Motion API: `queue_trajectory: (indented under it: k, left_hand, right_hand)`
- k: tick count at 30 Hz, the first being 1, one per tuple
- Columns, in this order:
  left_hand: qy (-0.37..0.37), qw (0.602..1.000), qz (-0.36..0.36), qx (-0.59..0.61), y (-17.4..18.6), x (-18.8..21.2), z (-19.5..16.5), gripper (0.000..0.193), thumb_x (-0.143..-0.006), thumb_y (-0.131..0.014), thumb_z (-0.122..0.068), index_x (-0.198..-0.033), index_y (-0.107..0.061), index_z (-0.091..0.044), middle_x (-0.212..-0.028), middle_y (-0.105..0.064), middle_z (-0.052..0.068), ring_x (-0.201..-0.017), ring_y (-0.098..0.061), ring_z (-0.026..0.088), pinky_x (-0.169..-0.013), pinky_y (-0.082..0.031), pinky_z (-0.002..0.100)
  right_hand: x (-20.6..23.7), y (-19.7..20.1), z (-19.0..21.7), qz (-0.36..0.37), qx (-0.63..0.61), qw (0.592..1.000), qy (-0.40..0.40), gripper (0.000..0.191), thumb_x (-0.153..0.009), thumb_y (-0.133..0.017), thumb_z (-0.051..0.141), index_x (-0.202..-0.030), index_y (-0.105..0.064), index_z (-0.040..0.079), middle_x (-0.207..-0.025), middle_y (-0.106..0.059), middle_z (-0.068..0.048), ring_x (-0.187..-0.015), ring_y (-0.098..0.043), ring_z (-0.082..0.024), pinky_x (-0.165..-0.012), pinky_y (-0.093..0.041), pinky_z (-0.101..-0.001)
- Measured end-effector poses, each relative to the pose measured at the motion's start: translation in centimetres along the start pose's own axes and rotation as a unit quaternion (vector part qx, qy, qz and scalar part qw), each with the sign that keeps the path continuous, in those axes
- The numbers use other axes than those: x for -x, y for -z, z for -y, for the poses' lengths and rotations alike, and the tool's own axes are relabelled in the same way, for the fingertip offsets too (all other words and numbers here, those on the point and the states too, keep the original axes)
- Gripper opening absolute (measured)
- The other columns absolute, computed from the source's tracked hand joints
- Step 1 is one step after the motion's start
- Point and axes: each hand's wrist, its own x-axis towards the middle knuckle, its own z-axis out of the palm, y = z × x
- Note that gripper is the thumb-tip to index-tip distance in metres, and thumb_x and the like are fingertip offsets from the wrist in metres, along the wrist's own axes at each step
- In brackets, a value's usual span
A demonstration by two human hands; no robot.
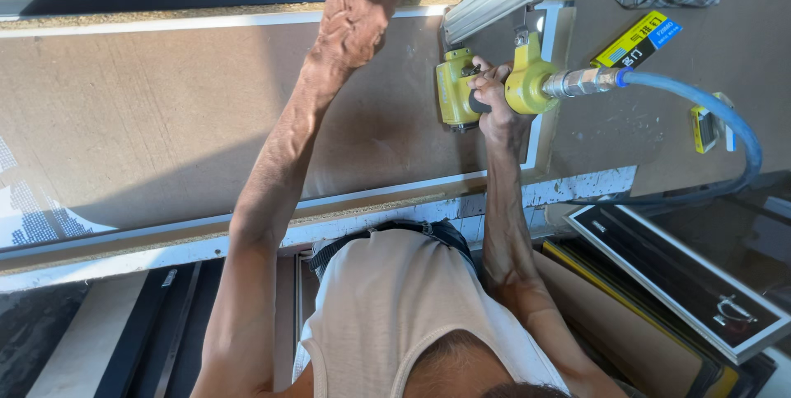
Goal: The person assembles a picture frame by placing a mat board into a frame, then using a pneumatic nail gun to fasten the mat to the frame along all four sides. The person repeats this process for a second frame, securing the mat board with nails and stacking the completed frames.
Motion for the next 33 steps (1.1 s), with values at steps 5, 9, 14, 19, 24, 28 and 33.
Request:
queue_trajectory:
  k: [5,9,14,19,24,28,33]
  left_hand:
    - [0.006,0.998,0.011,0.061,-0.3,-0.2,0.1,0.025,-0.081,-0.068,0.004,-0.105,-0.071,-0.001,-0.105,-0.07,0.013,-0.104,-0.066,0.029,-0.095,-0.051,0.044]
    - [0.003,0.999,-0.003,0.053,0.0,0.0,-0.3,0.027,-0.079,-0.068,0.004,-0.105,-0.071,0.0,-0.106,-0.07,0.013,-0.106,-0.066,0.029,-0.097,-0.051,0.043]
    - [0.003,0.999,-0.009,0.048,0.2,-0.1,-0.3,0.028,-0.08,-0.069,0.004,-0.108,-0.072,-0.001,-0.111,-0.071,0.013,-0.11,-0.066,0.028,-0.102,-0.051,0.042]
    - [-0.006,0.999,-0.029,0.036,0.2,0.3,0.2,0.034,-0.077,-0.07,0.002,-0.111,-0.073,0.0,-0.113,-0.071,0.013,-0.111,-0.066,0.028,-0.102,-0.051,0.041]
    - [-0.013,0.999,-0.024,0.03,0.5,-0.2,0.0,0.026,-0.083,-0.071,0.002,-0.109,-0.072,-0.001,-0.11,-0.071,0.014,-0.108,-0.066,0.027,-0.097,-0.052,0.04]
    - [-0.03,0.995,0.001,-0.096,3.0,1.4,1.6,0.023,-0.087,-0.067,0.004,-0.109,-0.071,-0.004,-0.102,-0.069,0.011,-0.096,-0.064,0.021,-0.089,-0.052,0.037]
    - [-0.002,0.993,0.021,-0.114,8.3,8.0,7.5,0.018,-0.084,-0.069,-0.003,-0.102,-0.069,-0.007,-0.097,-0.066,0.006,-0.093,-0.062,0.018,-0.086,-0.052,0.036]
  right_hand:
    - [0.5,-1.8,-0.2,-0.008,0.009,1.0,0.021,0.016,-0.073,-0.062,-0.009,-0.087,-0.061,-0.001,-0.077,-0.058,-0.007,-0.072,-0.066,-0.023,-0.109,-0.055,-0.0619]
    - [0.9,-1.5,-0.4,-0.003,-0.013,0.999,0.045,0.013,-0.074,-0.061,-0.008,-0.084,-0.061,0.0,-0.075,-0.055,-0.006,-0.069,-0.062,-0.022,-0.108,-0.055,-0.0599]
    - [1.0,-1.3,-0.8,0.018,-0.014,0.998,0.054,0.01,-0.078,-0.061,-0.009,-0.081,-0.059,0.0,-0.072,-0.052,-0.005,-0.069,-0.057,-0.02,-0.109,-0.055,-0.0582]
    - [1.5,-1.6,-0.7,0.015,0.005,0.998,0.057,0.012,-0.075,-0.061,-0.01,-0.078,-0.059,0.002,-0.072,-0.053,-0.004,-0.067,-0.058,-0.019,-0.106,-0.057,-0.0579]
    - [3.2,-2.9,-0.9,0.023,0.006,0.998,0.051,0.019,-0.073,-0.06,-0.011,-0.087,-0.059,0.002,-0.072,-0.053,-0.002,-0.068,-0.058,-0.017,-0.107,-0.056,-0.0569]
    - [4.4,-5.6,-1.8,0.057,0.008,0.996,0.069,0.017,-0.078,-0.06,-0.014,-0.089,-0.059,-0.001,-0.076,-0.053,-0.004,-0.074,-0.059,-0.02,-0.107,-0.057,-0.0574]
    - [5.8,-11.1,-2.8,0.017,0.004,0.999,0.039,0.021,-0.071,-0.061,-0.01,-0.09,-0.06,-0.001,-0.074,-0.055,-0.005,-0.071,-0.059,-0.018,-0.104,-0.058,-0.0569]
